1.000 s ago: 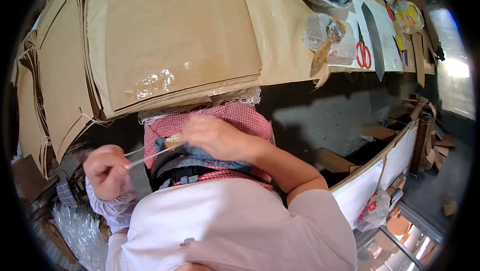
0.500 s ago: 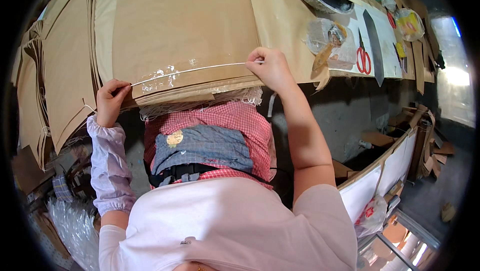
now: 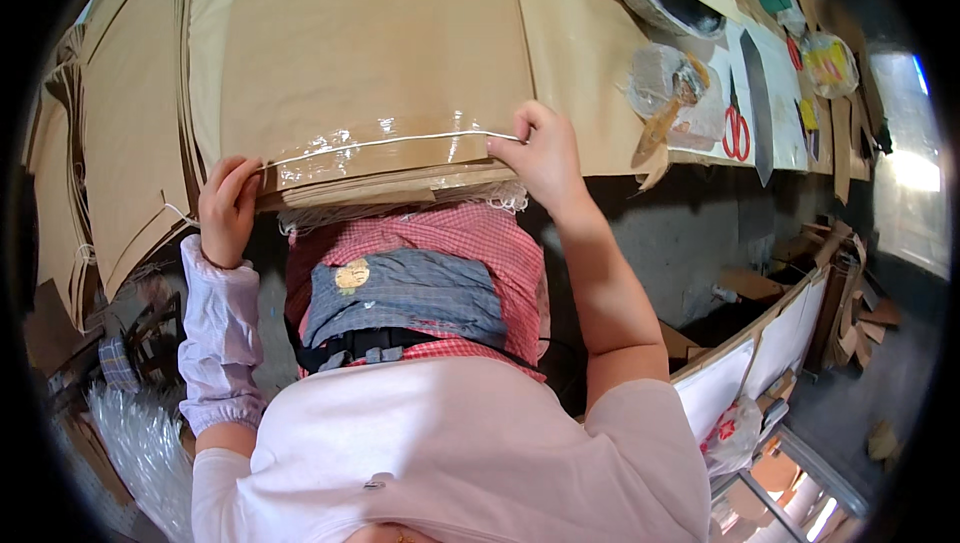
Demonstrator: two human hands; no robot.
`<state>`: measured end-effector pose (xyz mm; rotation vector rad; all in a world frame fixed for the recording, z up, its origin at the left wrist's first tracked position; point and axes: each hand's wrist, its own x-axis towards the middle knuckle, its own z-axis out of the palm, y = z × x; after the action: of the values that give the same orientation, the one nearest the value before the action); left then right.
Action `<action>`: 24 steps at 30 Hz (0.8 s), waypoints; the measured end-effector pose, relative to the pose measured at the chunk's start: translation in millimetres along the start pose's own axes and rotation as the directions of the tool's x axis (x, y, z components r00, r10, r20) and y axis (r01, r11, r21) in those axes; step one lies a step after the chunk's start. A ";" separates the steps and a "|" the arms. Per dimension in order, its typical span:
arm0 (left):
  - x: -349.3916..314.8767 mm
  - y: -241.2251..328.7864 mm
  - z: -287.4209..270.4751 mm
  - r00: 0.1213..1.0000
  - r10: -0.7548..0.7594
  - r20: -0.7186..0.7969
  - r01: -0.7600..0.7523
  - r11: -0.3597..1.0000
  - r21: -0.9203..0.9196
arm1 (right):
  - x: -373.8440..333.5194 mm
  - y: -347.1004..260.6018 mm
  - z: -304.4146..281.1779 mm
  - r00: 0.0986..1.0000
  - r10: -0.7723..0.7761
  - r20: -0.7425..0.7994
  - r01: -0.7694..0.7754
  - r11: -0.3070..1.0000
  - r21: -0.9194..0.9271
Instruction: The person repeatedly applies glue to the edge of a flat cardboard piece using a brush, then presses a white string along the glued edge to secure it. The person works on multiple cardboard pieces in a repetitive sequence, handling each piece one at a time.
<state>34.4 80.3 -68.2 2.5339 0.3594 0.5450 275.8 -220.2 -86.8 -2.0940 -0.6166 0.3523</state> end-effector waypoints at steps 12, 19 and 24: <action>22.9 -7.2 -29.6 0.922 -0.026 0.386 0.107 0.976 -0.191 | 13.5 -10.9 11.1 0.981 -0.141 0.133 0.132 0.989 0.073; 22.0 -19.0 2.3 0.937 -0.331 0.115 0.328 0.944 0.041 | 15.3 -26.6 35.9 0.979 -0.204 0.008 0.185 0.869 -0.459; 16.5 18.8 14.5 0.978 -0.145 -0.150 0.192 0.902 0.386 | 8.4 -29.5 56.9 0.862 -0.489 -0.133 0.265 0.659 -0.704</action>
<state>58.1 64.2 -64.4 2.8253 0.8005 0.6052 247.7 -162.4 -94.1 -2.5240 -1.0835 -0.5351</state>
